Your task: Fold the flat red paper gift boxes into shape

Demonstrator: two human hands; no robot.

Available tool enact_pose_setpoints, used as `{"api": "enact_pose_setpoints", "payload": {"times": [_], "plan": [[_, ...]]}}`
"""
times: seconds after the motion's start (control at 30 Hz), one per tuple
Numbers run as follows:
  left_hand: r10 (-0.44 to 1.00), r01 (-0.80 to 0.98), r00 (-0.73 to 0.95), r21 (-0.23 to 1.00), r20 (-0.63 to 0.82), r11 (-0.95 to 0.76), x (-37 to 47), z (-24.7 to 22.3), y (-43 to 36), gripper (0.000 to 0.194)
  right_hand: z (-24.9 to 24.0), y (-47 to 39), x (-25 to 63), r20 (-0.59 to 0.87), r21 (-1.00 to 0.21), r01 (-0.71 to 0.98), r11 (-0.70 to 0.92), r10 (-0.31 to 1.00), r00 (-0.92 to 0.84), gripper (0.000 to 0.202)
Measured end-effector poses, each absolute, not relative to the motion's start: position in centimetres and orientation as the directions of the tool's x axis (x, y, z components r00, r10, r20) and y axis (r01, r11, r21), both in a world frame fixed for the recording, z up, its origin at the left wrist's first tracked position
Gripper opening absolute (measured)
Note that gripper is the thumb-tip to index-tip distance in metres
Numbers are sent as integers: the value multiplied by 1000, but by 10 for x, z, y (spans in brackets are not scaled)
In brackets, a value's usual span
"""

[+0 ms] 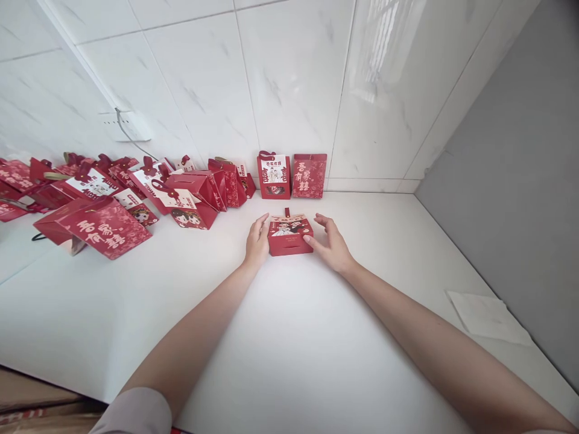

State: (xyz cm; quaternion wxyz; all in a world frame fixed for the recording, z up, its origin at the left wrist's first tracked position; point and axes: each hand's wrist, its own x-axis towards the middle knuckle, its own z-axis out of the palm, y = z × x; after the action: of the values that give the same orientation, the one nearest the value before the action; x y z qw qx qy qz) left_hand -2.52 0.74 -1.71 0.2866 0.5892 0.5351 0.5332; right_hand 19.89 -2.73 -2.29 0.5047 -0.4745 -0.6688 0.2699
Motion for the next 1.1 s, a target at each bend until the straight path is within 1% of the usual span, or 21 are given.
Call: {"api": "enact_pose_setpoints", "payload": {"times": [0.03, 0.07, 0.13, 0.2, 0.23, 0.37, 0.43, 0.57, 0.7, 0.77, 0.87, 0.9, 0.97, 1.03, 1.1], "plan": [[926, 319, -117, 897, 358, -306, -25, -15, 6, 41, -23, -27, 199, 436, -831, 370, 416, 899, -33, 66], [919, 315, -72, 883, 388, -348, -24, -14, 4, 45, -23, -27, 200, 457, -811, 392, 435, 888, -39, 68], [914, 313, 55, 862, 403, -399, -23, -12, 2, 49, -22, -27, 201, 496, -744, 462, 482, 863, -100, 57], [917, 324, 163, 858, 364, -398, -23, -13, 3, 50, -21, -27, 200, 509, -698, 497, 515, 846, -160, 44], [921, 329, 190, 862, 340, -387, -23, -14, 4, 51, -21, -27, 200, 508, -695, 495, 521, 843, -175, 41], [921, 354, 210, 852, 329, -385, -25, -17, 9, 50, -23, -26, 198, 505, -716, 469, 518, 847, -165, 41], [912, 370, 218, 835, 348, -407, -25, -16, 8, 49, -23, -26, 198, 531, -697, 475, 537, 832, -161, 38], [896, 386, 226, 810, 381, -442, -24, -13, 5, 46, -21, -27, 199, 611, -603, 510, 614, 766, -200, 30], [924, 468, 176, 797, 340, -382, -25, -12, 4, 45, -16, -31, 197, 667, -468, 559, 685, 688, -285, 27], [893, 476, 237, 755, 383, -450, -26, -9, 1, 46, -13, -34, 195, 686, -409, 564, 718, 649, -329, 24], [768, 476, 402, 602, 499, -641, -26, 0, -8, 45, -11, -37, 193, 684, -344, 562, 752, 611, -399, 19], [734, 478, 438, 557, 519, -679, -25, 4, -12, 44, -10, -37, 193, 678, -328, 565, 757, 605, -417, 17], [698, 479, 468, 508, 542, -716, -23, 9, -19, 43, -9, -39, 193, 674, -304, 571, 763, 596, -437, 13], [681, 475, 463, 490, 568, -731, -20, 12, -23, 42, -7, -42, 192, 680, -304, 554, 775, 584, -445, 12], [670, 476, 452, 476, 588, -739, -18, 12, -26, 41, -4, -46, 191, 711, -368, 540, 757, 604, -361, 13]]}}
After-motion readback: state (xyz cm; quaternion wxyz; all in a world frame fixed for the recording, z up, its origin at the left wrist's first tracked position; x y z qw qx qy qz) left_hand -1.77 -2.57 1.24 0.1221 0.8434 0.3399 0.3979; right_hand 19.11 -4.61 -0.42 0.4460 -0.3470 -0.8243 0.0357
